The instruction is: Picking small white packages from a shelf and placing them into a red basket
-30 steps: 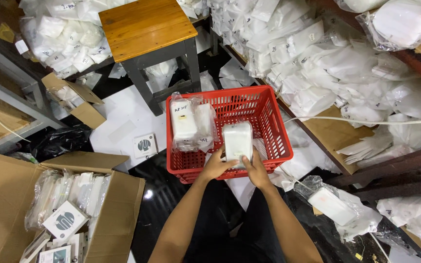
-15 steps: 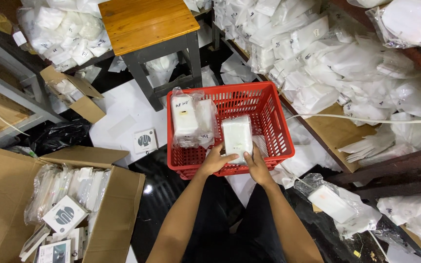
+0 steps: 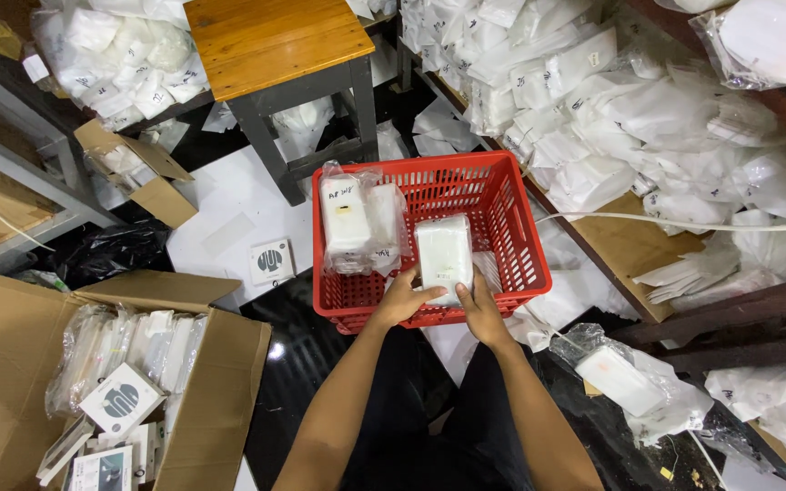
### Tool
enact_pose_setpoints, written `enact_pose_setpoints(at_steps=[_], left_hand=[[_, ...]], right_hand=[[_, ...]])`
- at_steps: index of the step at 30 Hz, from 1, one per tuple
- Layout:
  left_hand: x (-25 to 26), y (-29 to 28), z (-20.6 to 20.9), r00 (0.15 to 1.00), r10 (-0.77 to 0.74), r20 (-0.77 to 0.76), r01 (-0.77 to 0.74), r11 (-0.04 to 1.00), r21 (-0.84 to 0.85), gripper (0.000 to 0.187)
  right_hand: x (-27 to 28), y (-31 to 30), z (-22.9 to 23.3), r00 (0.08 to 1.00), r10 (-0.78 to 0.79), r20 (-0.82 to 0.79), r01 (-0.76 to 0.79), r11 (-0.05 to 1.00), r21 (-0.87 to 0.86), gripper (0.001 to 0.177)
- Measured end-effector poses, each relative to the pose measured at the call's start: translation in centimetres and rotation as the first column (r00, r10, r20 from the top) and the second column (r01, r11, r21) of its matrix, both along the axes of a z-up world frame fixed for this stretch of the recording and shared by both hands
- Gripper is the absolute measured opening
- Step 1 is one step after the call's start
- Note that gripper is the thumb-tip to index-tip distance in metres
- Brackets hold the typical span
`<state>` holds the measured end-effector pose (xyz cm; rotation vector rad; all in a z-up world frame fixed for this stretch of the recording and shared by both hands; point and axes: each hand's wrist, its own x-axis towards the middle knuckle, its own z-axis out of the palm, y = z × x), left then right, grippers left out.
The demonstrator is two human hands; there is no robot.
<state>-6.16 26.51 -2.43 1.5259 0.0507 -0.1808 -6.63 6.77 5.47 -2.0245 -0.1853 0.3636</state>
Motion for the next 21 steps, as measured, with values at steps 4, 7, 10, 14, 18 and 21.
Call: enact_pose_setpoints(at_steps=[4,7,10,14,18,21], left_hand=[[0.1,0.1,-0.4,1.0,-0.003,-0.001,0.003,1.0,0.005,0.061],[0.2,0.1,-0.7,1.0,0.003,-0.001,-0.003,1.0,0.017,0.062],[0.1,0.0,-0.4,1.0,0.013,-0.007,-0.012,1.0,0.011,0.062],[0.1,0.0,-0.3,1.0,0.019,-0.016,-0.019,1.0,-0.008,0.06],[-0.3,-0.6,1.2,0.998,0.055,-0.033,-0.055,0.998,0.0,0.06],[0.2,-0.7,2.0,0.996,0.083,-0.044,-0.084,0.996,-0.021,0.058]], right_hand=[[0.1,0.1,-0.4,1.0,-0.001,-0.002,0.001,1.0,-0.009,0.067],[0.1,0.1,-0.4,1.0,0.004,-0.012,-0.004,1.0,-0.031,0.069],[0.0,0.2,0.1,1.0,-0.001,-0.028,0.0,0.999,-0.044,0.07],[0.1,0.3,-0.3,0.998,-0.041,-0.056,0.041,0.999,-0.005,0.071],[1.4,0.4,-2.5,0.987,-0.111,-0.117,0.115,0.993,0.025,0.073],[2.8,1.4,-2.6,0.973,-0.204,-0.106,0.211,0.976,0.062,0.074]])
